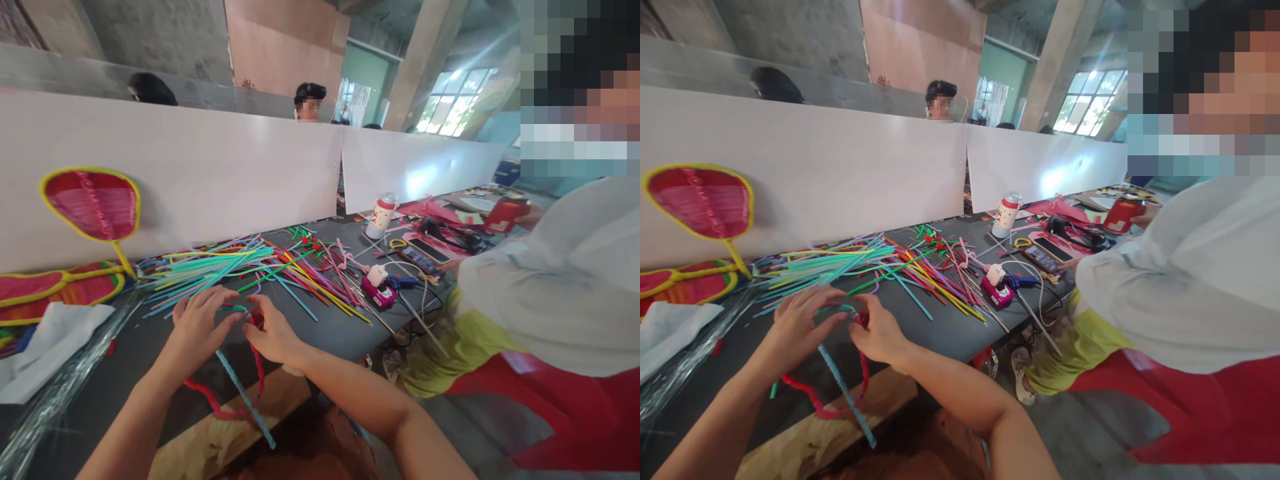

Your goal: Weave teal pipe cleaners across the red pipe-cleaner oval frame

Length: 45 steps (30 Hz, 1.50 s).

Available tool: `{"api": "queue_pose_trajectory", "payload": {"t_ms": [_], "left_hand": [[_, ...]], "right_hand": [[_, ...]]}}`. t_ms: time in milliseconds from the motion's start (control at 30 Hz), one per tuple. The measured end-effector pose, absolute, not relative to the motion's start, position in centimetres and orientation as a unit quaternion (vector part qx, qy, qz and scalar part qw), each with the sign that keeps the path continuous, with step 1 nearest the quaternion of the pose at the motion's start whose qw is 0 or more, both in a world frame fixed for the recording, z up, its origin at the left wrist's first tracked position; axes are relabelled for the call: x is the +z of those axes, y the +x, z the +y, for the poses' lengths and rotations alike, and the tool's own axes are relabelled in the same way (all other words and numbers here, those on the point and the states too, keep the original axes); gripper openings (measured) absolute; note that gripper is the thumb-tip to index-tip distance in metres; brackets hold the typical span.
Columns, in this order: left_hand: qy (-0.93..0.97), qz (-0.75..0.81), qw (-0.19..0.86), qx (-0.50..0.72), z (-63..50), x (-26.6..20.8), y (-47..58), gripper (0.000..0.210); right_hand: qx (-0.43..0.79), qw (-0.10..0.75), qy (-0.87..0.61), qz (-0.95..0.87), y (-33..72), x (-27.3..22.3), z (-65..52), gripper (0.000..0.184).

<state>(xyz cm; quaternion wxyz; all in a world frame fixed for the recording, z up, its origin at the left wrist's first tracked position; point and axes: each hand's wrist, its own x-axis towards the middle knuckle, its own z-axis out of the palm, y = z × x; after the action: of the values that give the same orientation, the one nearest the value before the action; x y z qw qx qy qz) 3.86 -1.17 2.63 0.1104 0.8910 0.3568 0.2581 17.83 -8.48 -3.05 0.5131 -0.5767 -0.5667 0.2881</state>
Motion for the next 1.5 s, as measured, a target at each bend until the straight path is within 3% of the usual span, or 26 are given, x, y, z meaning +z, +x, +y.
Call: {"api": "queue_pose_trajectory", "payload": {"t_ms": [267, 367, 500, 833, 1133, 1267, 1500], "left_hand": [[0.826, 0.456, 0.131, 0.306, -0.3, -0.4, 0.9, 0.042], [0.793, 0.491, 0.135, 0.333, 0.5, -1.4, 0.1, 0.047], [0.760, 0.521, 0.148, 0.358, 1.0, -2.8, -0.6, 0.050], [0.654, 0.527, 0.283, 0.463, 0.6, -5.7, -0.3, 0.052], [0.510, 0.502, 0.446, 0.537, -1.3, -3.9, 0.4, 0.043], [0.399, 0.460, 0.558, 0.564, -1.6, -3.7, 0.7, 0.050], [0.332, 0.312, 0.784, 0.421, -3.0, -2.5, 1.4, 0.045]], "right_hand": [[0.337, 0.539, -0.566, -0.525, 17.9, -3.4, -7.5, 0.030], [0.414, 0.586, -0.524, -0.459, 18.2, -3.1, -7.0, 0.026], [0.526, 0.640, -0.445, -0.341, 18.7, -3.0, -5.9, 0.025], [0.617, 0.663, -0.336, -0.258, 19.6, -1.5, -3.4, 0.028], [0.653, 0.675, -0.289, -0.185, 22.0, -3.8, -2.7, 0.018], [0.650, 0.684, -0.291, -0.156, 23.0, -4.8, -2.8, 0.018], [0.633, 0.711, -0.281, -0.124, 22.7, -4.6, -3.0, 0.017]]}}
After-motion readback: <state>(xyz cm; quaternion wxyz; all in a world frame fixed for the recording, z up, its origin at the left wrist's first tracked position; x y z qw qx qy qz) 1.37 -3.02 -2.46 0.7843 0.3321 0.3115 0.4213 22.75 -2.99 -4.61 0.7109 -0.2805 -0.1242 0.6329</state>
